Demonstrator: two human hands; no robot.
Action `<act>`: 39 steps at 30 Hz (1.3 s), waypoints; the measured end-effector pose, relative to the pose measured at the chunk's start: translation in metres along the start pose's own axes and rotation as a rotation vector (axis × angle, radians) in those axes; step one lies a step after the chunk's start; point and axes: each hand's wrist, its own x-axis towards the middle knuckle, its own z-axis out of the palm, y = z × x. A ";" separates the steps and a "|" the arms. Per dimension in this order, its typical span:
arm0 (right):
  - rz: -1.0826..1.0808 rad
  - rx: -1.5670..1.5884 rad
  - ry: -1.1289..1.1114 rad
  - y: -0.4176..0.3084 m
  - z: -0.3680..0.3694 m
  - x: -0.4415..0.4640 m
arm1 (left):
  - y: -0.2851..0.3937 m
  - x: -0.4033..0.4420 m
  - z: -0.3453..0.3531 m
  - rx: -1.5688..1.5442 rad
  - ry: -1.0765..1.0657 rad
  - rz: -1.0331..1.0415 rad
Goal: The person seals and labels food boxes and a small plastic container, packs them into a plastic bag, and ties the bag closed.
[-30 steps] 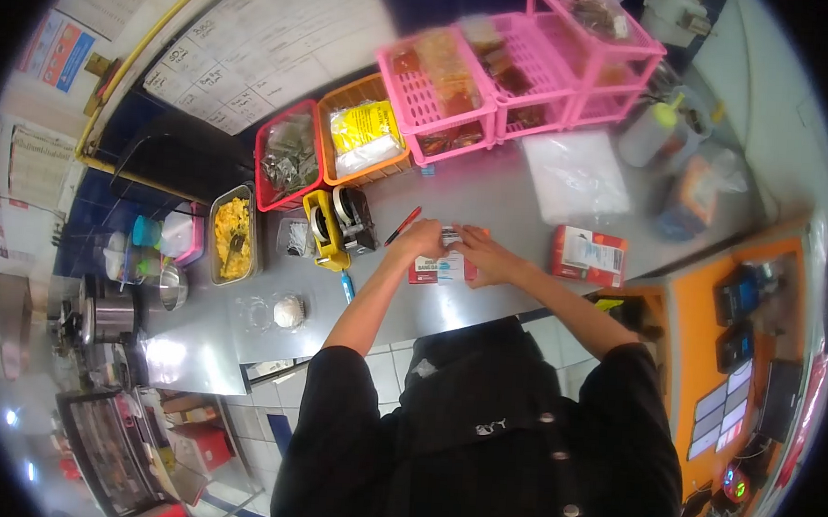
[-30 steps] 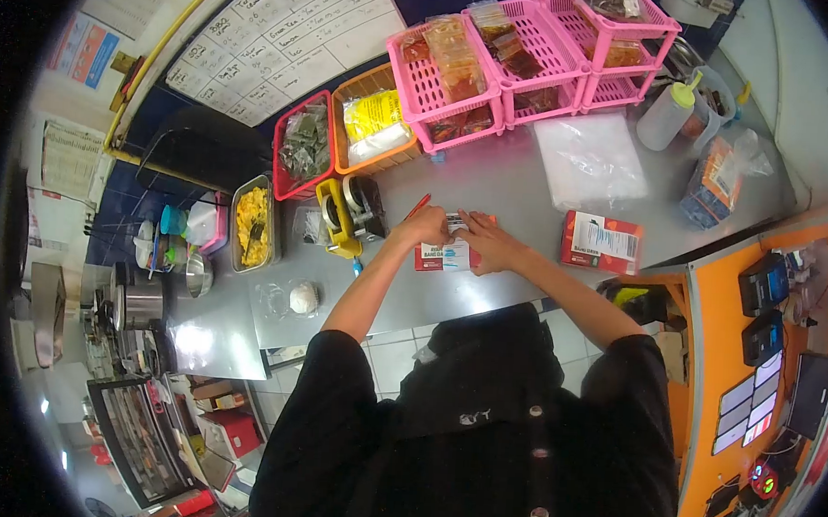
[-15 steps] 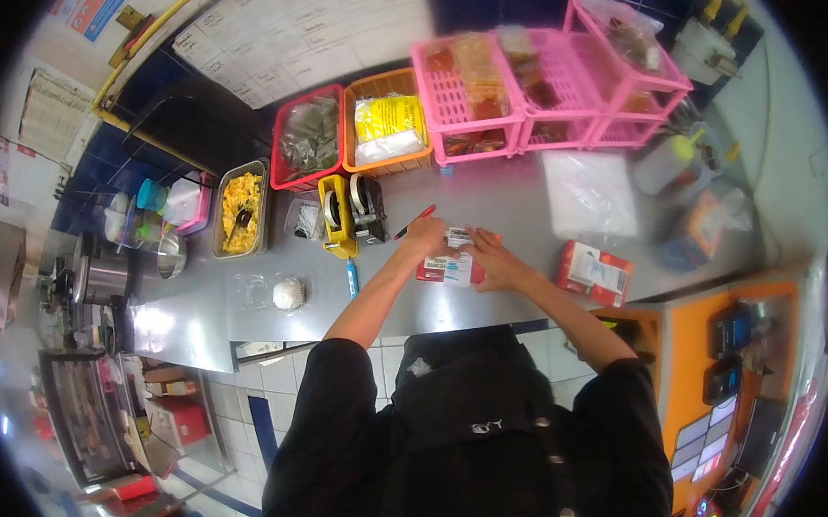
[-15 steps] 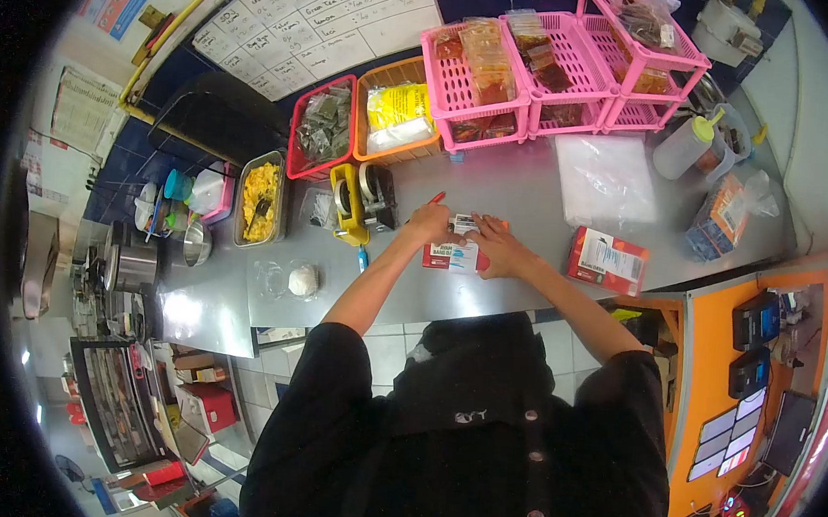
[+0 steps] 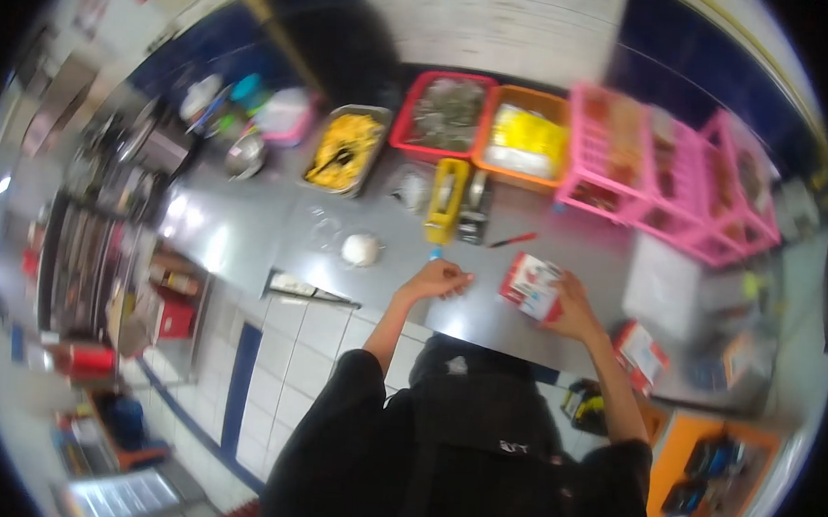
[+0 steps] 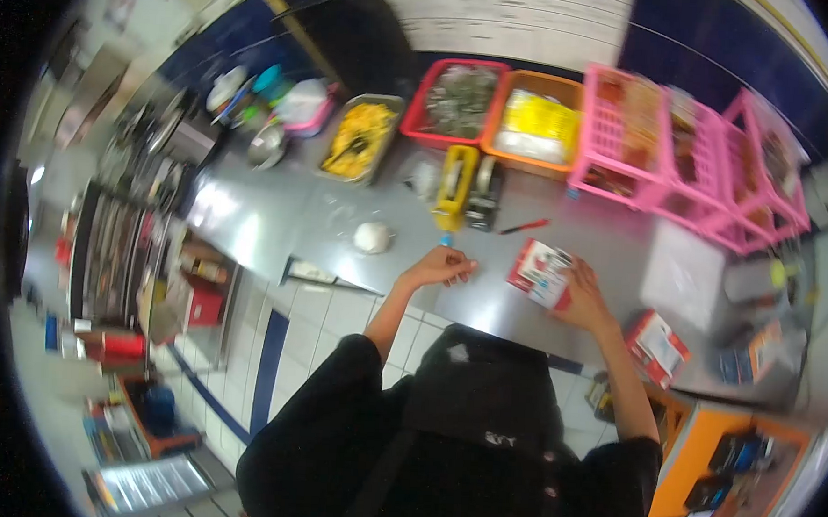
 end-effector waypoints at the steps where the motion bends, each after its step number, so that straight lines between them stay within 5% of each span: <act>1: -0.049 0.002 -0.026 -0.012 -0.001 0.005 | -0.011 -0.024 -0.007 -0.352 0.025 0.006; 3: 0.133 -0.046 0.013 -0.028 -0.003 0.005 | -0.077 -0.047 -0.031 -0.384 0.297 -0.203; 6: 0.061 -0.069 0.101 -0.019 0.012 0.003 | -0.160 -0.071 -0.059 -0.640 0.716 -0.447; 11: 0.151 -0.088 0.053 -0.006 -0.012 -0.008 | -0.189 -0.046 -0.089 -0.879 0.860 -0.271; 15: 0.318 -0.184 0.035 0.002 -0.030 -0.017 | -0.210 -0.030 -0.086 -0.761 0.900 -0.103; 18: 0.370 -0.384 0.088 -0.047 -0.035 0.000 | -0.217 -0.042 -0.063 -0.810 0.869 -0.064; 20: 0.246 -0.096 0.295 -0.084 -0.009 0.018 | -0.214 -0.067 -0.043 -0.789 0.778 -0.077; 24: 0.261 0.200 0.073 -0.157 0.089 0.054 | -0.195 -0.097 0.012 -0.993 0.610 -0.082; 26: 0.436 0.542 -0.063 -0.179 0.123 0.064 | -0.185 -0.095 0.030 -0.951 0.466 -0.073; 31: 0.610 0.822 0.041 -0.149 0.150 0.052 | -0.133 -0.062 0.049 -0.838 0.143 -0.007; 33: 0.642 0.833 0.124 -0.123 0.136 0.031 | -0.100 -0.054 0.042 -0.753 -0.001 -0.133; 37: 0.551 0.970 0.271 -0.097 0.112 -0.008 | -0.088 -0.020 0.058 -0.818 0.266 -0.103; 39: 0.611 0.986 0.313 -0.092 0.110 -0.021 | -0.073 -0.007 0.069 -0.615 0.310 0.254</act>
